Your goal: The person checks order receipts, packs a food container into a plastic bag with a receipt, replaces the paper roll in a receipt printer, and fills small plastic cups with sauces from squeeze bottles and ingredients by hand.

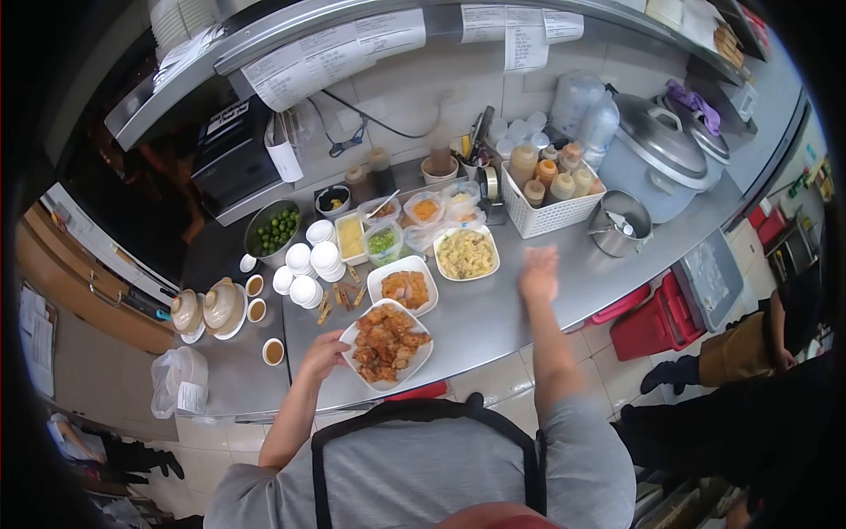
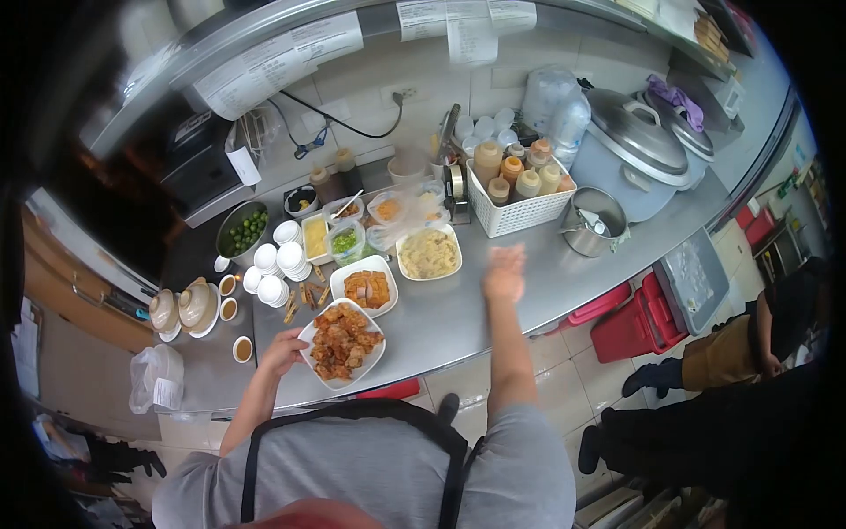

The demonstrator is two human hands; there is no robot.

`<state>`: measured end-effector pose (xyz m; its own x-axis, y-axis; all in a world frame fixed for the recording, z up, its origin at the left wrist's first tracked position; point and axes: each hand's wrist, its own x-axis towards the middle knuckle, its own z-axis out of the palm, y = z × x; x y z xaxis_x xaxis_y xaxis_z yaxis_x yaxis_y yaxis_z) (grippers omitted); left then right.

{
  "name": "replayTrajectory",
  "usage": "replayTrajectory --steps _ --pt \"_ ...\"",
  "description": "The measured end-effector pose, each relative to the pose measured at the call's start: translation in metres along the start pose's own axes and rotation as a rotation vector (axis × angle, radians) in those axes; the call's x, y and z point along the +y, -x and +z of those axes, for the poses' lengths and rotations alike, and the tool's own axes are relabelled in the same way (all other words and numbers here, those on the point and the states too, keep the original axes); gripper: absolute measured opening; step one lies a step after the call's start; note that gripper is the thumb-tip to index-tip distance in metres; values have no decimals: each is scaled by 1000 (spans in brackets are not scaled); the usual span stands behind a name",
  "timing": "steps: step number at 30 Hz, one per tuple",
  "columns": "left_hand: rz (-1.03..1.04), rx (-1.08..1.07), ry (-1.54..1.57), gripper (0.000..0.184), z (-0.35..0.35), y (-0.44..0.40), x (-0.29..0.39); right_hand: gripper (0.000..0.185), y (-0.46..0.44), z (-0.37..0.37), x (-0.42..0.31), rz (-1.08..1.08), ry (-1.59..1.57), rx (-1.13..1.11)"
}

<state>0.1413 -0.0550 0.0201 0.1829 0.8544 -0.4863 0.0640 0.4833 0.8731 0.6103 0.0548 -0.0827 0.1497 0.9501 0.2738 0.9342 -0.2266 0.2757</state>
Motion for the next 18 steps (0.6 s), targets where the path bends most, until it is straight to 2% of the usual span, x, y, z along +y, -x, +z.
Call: replayTrajectory --steps 1,3,5,7,9,10,12,13,15,17,18 --pt "5 -25 12 35 11 -5 2 45 5 2 -23 -146 -73 81" --pt "5 -67 20 35 29 -15 3 45 30 27 -73 -152 -505 232" --pt "2 -76 40 36 48 -26 3 44 74 -50 -78 -485 -346 178" --pt "-7 -95 62 37 60 -39 -1 39 120 -78 -79 -440 -647 232" --pt "0 -121 81 37 80 -44 9 35 156 -65 -68 -738 -743 165" --pt "-1 -150 108 37 90 -45 13 35 166 -65 -57 -744 -749 156" --pt "-15 -166 101 40 103 -57 12 22 183 -60 -32 -877 -1244 3" --pt "-14 -205 65 39 114 -60 16 22 184 -52 -16 -886 -1246 -4" --pt "-7 -254 5 39 141 -59 29 27 180 -38 10 103 -1979 -642" --pt "-26 -305 9 39 167 -66 28 37 142 -60 32 350 -2459 -574" --pt "-43 -366 3 39 179 -68 25 40 124 -81 35 435 -2675 -672"
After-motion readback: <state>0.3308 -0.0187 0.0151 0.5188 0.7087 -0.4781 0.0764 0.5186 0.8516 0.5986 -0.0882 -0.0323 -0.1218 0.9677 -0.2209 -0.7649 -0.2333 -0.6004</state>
